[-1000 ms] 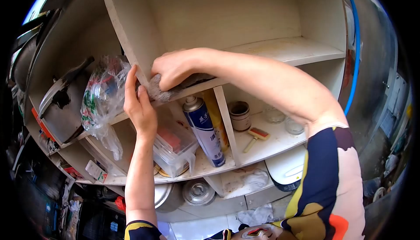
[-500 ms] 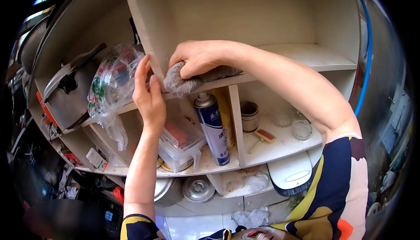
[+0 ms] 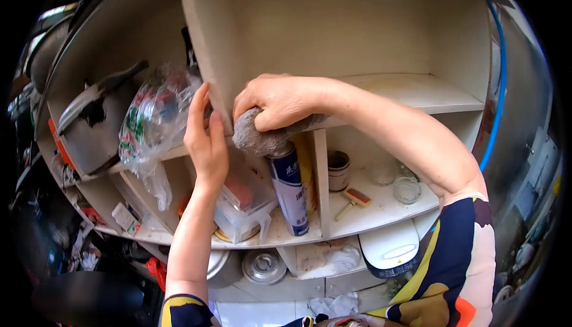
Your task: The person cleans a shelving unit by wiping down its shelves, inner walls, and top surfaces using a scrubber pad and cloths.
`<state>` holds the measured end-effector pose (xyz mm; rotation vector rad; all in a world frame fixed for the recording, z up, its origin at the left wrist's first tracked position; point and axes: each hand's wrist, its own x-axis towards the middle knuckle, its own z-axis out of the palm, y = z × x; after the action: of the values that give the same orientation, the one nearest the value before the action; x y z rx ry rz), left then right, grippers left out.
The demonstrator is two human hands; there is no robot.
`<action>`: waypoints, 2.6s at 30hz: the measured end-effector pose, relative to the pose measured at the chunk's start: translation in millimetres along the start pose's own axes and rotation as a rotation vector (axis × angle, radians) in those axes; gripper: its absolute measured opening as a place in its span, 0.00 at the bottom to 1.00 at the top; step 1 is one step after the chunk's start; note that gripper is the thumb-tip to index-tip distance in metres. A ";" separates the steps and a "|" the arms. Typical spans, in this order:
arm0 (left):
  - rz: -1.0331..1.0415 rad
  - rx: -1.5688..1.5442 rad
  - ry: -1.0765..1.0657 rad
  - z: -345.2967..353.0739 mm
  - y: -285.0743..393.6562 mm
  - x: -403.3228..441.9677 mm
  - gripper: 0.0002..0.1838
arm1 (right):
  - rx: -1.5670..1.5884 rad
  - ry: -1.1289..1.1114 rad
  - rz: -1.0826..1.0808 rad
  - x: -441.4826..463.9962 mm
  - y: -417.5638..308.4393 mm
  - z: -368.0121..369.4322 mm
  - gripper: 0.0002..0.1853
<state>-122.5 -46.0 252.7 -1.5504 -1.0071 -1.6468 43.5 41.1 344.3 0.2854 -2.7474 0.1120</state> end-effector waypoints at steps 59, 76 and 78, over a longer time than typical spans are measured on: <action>-0.023 -0.003 -0.049 -0.6 12.1 -3.1 0.25 | -0.593 0.031 0.983 -120.9 45.4 -43.1 0.22; -0.025 -0.001 -0.041 3.4 15.6 -3.2 0.24 | -0.783 0.007 1.426 -317.7 124.9 -125.3 0.21; -0.026 0.016 -0.037 4.4 15.3 -3.2 0.25 | -0.783 -0.031 1.355 -285.7 123.2 -111.6 0.20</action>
<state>-106.9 -49.8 251.0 -1.5683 -1.0620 -1.6292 316.9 226.6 335.9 -1.7121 -2.2383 -0.5897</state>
